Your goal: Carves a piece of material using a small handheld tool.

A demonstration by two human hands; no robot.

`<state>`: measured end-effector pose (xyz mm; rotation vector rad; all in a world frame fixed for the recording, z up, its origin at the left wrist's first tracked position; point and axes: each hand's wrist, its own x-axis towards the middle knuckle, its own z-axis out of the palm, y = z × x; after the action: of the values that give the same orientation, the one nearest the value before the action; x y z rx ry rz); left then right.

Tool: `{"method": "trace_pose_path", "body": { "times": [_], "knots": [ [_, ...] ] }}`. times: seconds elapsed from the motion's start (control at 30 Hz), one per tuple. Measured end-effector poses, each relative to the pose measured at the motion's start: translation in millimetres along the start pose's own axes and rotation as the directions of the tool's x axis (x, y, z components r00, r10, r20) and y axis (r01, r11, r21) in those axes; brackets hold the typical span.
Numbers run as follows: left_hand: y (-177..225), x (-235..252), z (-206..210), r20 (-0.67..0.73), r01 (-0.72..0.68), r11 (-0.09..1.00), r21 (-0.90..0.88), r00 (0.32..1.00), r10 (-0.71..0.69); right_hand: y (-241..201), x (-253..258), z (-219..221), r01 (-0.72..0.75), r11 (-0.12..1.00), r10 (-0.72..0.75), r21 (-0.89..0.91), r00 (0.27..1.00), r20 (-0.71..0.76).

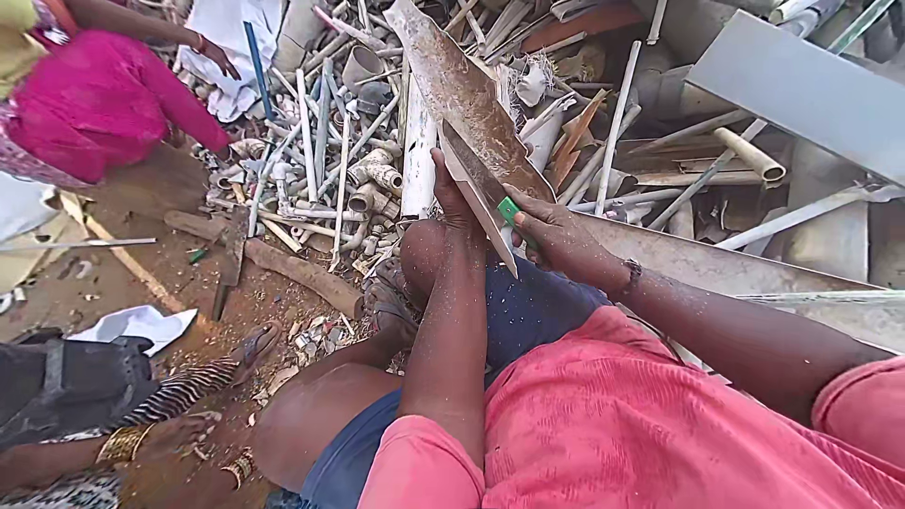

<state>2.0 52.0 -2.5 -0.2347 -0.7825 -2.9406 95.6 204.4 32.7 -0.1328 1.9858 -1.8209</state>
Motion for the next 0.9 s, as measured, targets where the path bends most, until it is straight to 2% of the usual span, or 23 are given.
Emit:
{"method": "trace_pose_path", "body": {
  "times": [0.1,0.23,0.33,0.47,0.57,0.63,0.7,0.8,0.9],
  "knots": [
    [8.8,5.9,-6.7,-0.176,-0.024,0.999,-0.027,0.984,0.019,-1.5,-2.8,-3.2,-0.032,0.998,0.035,-0.048,0.997,0.062],
    [7.8,9.2,-16.4,-0.196,-0.058,0.998,0.027,0.979,0.062,0.3,-0.2,-11.4,-0.014,0.997,0.013,-0.082,1.0,-0.011],
    [10.5,12.9,-18.6,-0.227,-0.096,0.99,0.101,0.967,0.117,9.2,-1.8,-8.0,-0.027,1.0,0.028,-0.013,0.996,0.084],
    [7.4,11.4,-17.6,-0.209,-0.065,0.997,0.04,0.975,0.072,12.4,1.3,-3.7,0.001,0.992,-0.005,-0.124,0.999,-0.037],
    [5.8,11.2,-16.2,-0.184,-0.07,0.998,-0.003,0.981,0.068,6.5,-1.4,0.9,0.023,0.993,-0.02,-0.118,0.999,0.029],
    [8.8,8.0,-15.3,-0.166,-0.062,0.997,-0.044,0.985,0.054,8.4,0.0,-0.8,0.034,0.981,-0.04,-0.19,0.999,-0.029],
    [10.1,6.0,-7.6,-0.185,-0.058,0.998,-0.017,0.981,0.054,9.8,2.2,-2.9,0.04,0.984,-0.049,-0.174,0.998,-0.047],
    [11.0,6.2,-9.3,-0.195,-0.107,0.994,-0.025,0.976,0.1,7.1,3.1,-2.2,0.049,0.991,-0.045,-0.122,0.998,0.034],
    [11.1,5.2,-9.9,-0.221,-0.101,0.995,0.008,0.97,0.1,8.5,11.5,-6.4,0.064,0.965,-0.085,-0.255,0.994,-0.072]
  ]
}}
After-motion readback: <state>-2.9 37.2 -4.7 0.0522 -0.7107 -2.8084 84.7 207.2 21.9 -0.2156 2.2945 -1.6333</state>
